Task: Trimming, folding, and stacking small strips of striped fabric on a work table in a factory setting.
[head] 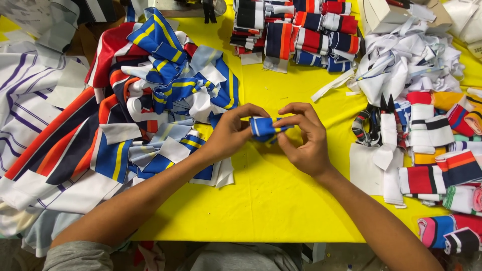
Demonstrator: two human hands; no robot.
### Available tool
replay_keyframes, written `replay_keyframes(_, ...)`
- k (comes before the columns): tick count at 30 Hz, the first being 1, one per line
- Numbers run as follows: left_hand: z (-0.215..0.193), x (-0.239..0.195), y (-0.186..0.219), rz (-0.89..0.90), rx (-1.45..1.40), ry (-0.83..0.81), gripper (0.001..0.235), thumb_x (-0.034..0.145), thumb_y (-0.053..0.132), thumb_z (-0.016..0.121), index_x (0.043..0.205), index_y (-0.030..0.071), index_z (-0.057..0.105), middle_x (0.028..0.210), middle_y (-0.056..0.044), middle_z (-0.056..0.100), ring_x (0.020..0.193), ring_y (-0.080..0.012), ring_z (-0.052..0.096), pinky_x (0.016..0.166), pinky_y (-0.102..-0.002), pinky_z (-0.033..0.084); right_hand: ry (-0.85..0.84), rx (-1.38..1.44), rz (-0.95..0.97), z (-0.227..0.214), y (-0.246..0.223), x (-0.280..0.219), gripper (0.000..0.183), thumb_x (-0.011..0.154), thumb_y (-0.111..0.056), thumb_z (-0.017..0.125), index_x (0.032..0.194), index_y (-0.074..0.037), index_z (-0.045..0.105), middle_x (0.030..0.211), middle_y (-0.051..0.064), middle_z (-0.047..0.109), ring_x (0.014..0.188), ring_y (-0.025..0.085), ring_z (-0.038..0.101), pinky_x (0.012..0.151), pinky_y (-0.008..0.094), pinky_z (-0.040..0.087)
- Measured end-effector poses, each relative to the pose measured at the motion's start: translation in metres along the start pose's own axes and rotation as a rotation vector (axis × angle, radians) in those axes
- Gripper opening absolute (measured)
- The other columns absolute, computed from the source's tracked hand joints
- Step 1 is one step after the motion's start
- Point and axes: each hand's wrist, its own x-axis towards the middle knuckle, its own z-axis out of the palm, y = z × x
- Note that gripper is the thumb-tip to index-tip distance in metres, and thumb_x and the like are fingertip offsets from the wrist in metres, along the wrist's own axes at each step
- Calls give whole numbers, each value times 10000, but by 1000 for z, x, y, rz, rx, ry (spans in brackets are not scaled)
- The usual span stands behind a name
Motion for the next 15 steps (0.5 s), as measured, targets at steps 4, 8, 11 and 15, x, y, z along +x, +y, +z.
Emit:
replay_keyframes(4,-5,2,-10,7,-67,26,210,956,-26,676,1123,85,739,1113,-193,739,1171,-382,674,954,-534,589,-81,32,-27,3,-1,1,134,869,-63,692,993,-55,742,1246,169,567,1246,349,619,1060,500,510)
replay_keyframes(8,-8,0,-10,-34,-151,13,253,995,-8,563,1145,97,738,1158,-181,727,1198,-371,659,988,-537,567,-58,116,120,6,11,-3,106,943,-91,685,1018,-27,724,1162,162,618,1110,289,697,908,417,597)
replay_keyframes(11,-10,0,-13,-90,-222,-25,314,998,107,471,1209,87,702,1242,-204,667,1239,-401,630,1010,-568,542,-15,160,239,7,15,-3,260,930,-27,723,1164,-16,609,1080,138,624,1003,236,717,831,371,634)
replay_keyframes(15,1,-4,18,-31,-8,24,448,879,-15,711,1301,84,598,1289,-251,618,1188,-559,612,946,-623,538,-56,221,346,9,10,2,324,907,15,738,1214,32,636,1039,134,677,975,190,708,817,360,641)
